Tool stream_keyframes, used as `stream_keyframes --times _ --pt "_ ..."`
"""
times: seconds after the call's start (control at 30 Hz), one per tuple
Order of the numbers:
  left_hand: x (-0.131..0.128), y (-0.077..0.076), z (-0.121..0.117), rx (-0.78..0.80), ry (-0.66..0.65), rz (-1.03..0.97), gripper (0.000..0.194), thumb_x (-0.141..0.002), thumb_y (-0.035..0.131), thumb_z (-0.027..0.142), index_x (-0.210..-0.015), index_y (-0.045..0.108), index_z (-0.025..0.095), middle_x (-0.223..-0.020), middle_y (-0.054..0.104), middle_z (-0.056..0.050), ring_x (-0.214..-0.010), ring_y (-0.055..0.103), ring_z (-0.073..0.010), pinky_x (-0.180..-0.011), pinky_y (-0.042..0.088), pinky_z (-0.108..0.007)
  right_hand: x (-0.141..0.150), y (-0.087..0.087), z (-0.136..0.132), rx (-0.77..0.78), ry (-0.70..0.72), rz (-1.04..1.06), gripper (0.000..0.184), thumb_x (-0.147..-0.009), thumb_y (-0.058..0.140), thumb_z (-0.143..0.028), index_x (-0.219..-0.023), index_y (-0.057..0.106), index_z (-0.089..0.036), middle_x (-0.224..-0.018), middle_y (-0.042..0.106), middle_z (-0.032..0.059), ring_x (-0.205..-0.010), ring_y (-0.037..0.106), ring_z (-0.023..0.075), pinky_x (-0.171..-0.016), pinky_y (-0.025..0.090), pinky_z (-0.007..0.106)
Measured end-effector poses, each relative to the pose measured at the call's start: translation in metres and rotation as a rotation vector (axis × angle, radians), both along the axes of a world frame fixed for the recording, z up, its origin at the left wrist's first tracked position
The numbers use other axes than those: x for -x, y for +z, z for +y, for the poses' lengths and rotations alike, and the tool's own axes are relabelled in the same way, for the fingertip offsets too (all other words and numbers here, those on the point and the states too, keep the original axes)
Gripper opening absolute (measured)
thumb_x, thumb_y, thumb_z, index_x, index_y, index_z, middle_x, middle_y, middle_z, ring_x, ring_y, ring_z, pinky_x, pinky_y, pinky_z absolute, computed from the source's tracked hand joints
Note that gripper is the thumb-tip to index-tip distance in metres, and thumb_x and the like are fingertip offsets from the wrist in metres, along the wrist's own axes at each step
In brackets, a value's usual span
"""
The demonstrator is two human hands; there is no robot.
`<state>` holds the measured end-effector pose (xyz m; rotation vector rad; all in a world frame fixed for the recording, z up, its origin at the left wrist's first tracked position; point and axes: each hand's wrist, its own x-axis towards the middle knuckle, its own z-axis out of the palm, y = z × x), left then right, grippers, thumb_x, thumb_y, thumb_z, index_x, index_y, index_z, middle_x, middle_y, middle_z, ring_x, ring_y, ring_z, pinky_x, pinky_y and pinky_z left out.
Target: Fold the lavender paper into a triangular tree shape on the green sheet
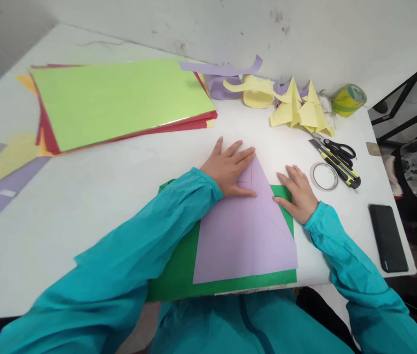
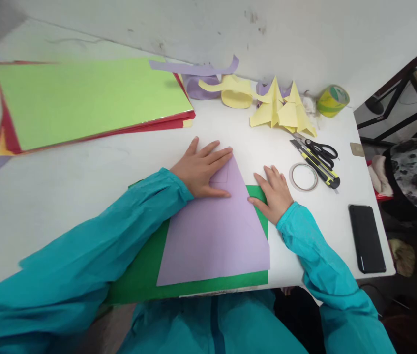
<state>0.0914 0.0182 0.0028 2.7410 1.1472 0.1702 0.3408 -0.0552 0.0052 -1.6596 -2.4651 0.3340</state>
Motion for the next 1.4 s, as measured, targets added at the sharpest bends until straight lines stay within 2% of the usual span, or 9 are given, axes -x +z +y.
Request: stream_keyframes --times 0.13,0.27,0.57,0.93,1.07,1.4 --pt "0.0 0.0 0.0 -0.005 -0.005 0.002 0.102 -0.071 0.056 0.075 -0.148 0.023 0.017 -0.152 0.028 -0.013 -0.14 0.017 -0.0402 -0.108 -0.006 -0.065 0.007 0.0 0.004 -0.028 -0.014 0.028 0.066 -0.088 0.043 -0.06 -0.137 0.044 -0.016 -0.149 0.031 0.0181 -0.142 0.018 0.0339 -0.111 0.019 0.059" --pt "0.001 -0.002 0.0 -0.019 -0.008 -0.003 0.103 -0.07 0.055 0.076 -0.148 0.022 0.017 -0.152 0.029 -0.013 -0.14 0.017 -0.0402 -0.108 -0.004 -0.066 0.009 0.003 0.008 0.015 0.023 -0.025 0.071 -0.084 0.05 -0.06 -0.14 0.041 -0.017 -0.152 0.024 0.0186 -0.142 0.014 0.036 -0.111 0.016 0.06" --pt "0.001 -0.002 0.001 -0.01 -0.014 -0.022 0.103 -0.07 0.055 0.076 -0.148 0.025 0.016 -0.151 0.029 -0.014 -0.139 0.018 -0.0408 -0.108 -0.006 -0.066 -0.013 0.0 -0.002 0.121 0.049 -0.04 0.094 -0.069 0.069 -0.06 -0.146 0.029 -0.023 -0.156 0.012 0.0165 -0.143 0.005 0.0368 -0.11 0.012 0.063" --pt "0.001 -0.003 0.001 -0.015 -0.001 -0.001 0.103 -0.07 0.055 0.075 -0.148 0.025 0.016 -0.152 0.028 -0.012 -0.14 0.017 -0.0391 -0.108 -0.007 -0.064 -0.022 0.025 -0.015 0.294 0.198 -0.157 0.118 -0.056 0.083 -0.051 -0.15 0.016 -0.026 -0.158 -0.002 0.016 -0.142 -0.007 0.0387 -0.11 0.007 0.063" --pt "0.002 -0.003 0.001 -0.013 0.001 0.006 0.103 -0.07 0.056 0.075 -0.148 0.025 0.015 -0.152 0.028 -0.012 -0.14 0.017 -0.0385 -0.108 -0.006 -0.065 -0.021 0.028 -0.018 0.324 0.222 -0.213 0.127 -0.051 0.085 -0.05 -0.15 0.008 -0.028 -0.158 -0.006 0.0143 -0.142 -0.01 0.0388 -0.11 0.006 0.063" --pt "0.001 -0.002 0.0 -0.007 -0.001 0.001 0.103 -0.07 0.057 0.074 -0.148 0.024 0.016 -0.152 0.029 -0.013 -0.14 0.018 -0.0396 -0.108 -0.006 -0.065 -0.02 0.032 -0.022 0.357 0.242 -0.258 0.132 -0.047 0.088 -0.044 -0.15 0.008 -0.032 -0.157 -0.011 0.0119 -0.141 -0.013 0.0402 -0.111 0.004 0.062"
